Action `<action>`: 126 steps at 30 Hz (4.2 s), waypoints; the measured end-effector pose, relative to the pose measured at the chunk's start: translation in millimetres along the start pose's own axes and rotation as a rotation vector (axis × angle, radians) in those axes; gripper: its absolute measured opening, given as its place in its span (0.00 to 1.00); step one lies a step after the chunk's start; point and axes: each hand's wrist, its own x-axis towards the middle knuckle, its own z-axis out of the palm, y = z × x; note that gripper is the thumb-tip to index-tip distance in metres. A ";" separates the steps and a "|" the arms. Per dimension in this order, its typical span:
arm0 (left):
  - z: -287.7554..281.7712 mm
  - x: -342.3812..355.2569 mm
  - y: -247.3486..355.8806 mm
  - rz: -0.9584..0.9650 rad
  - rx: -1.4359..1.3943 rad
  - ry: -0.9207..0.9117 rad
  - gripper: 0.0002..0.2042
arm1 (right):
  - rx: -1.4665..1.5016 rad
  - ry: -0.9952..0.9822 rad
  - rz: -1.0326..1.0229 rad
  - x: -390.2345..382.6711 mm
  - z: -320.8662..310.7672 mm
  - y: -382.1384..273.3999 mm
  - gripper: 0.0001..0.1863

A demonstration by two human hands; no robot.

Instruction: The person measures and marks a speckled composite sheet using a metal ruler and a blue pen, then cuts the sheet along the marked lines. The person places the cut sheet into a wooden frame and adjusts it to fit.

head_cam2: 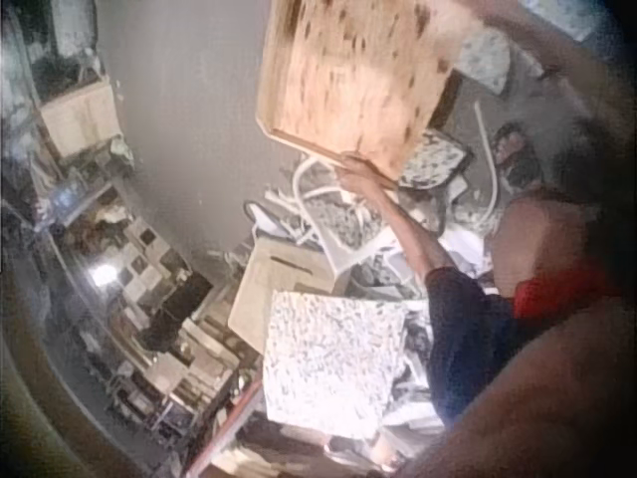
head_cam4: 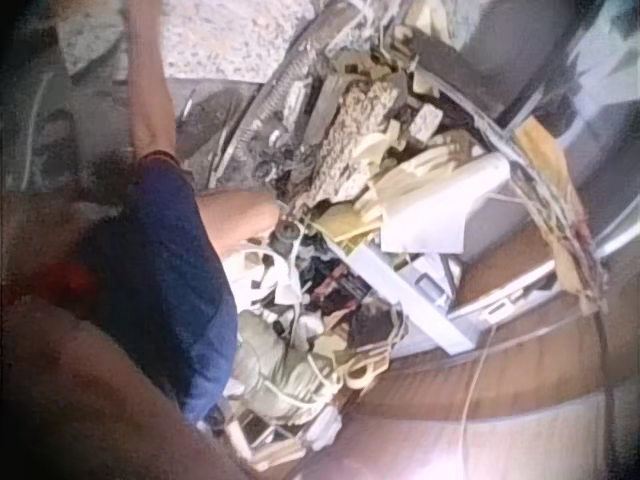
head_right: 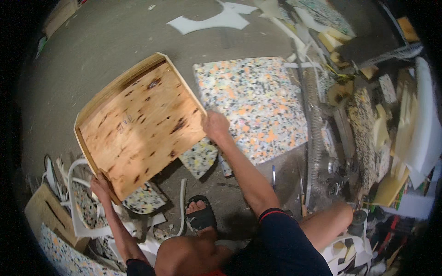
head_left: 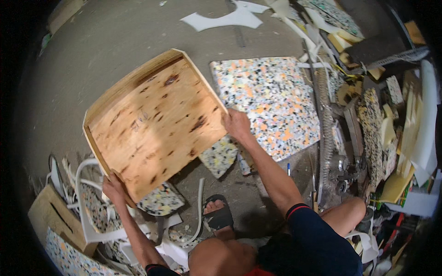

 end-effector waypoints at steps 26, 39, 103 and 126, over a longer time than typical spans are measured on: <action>27.0 44.1 -51.2 0.033 -0.166 -0.013 0.17 | 1.488 0.476 0.137 -83.7 -307.8 89.6 0.32; -34.8 5.0 -79.4 -0.125 -0.600 0.140 0.29 | 0.117 0.342 -1.116 -125.2 -282.2 -229.6 0.22; -137.6 -240.9 -178.7 -0.333 0.342 -0.500 0.21 | 0.217 0.088 0.091 -84.4 1.1 -129.1 0.31; -56.2 -53.8 -22.3 -0.168 -0.112 0.224 0.34 | -0.100 0.185 -0.140 -69.8 22.6 -126.9 0.33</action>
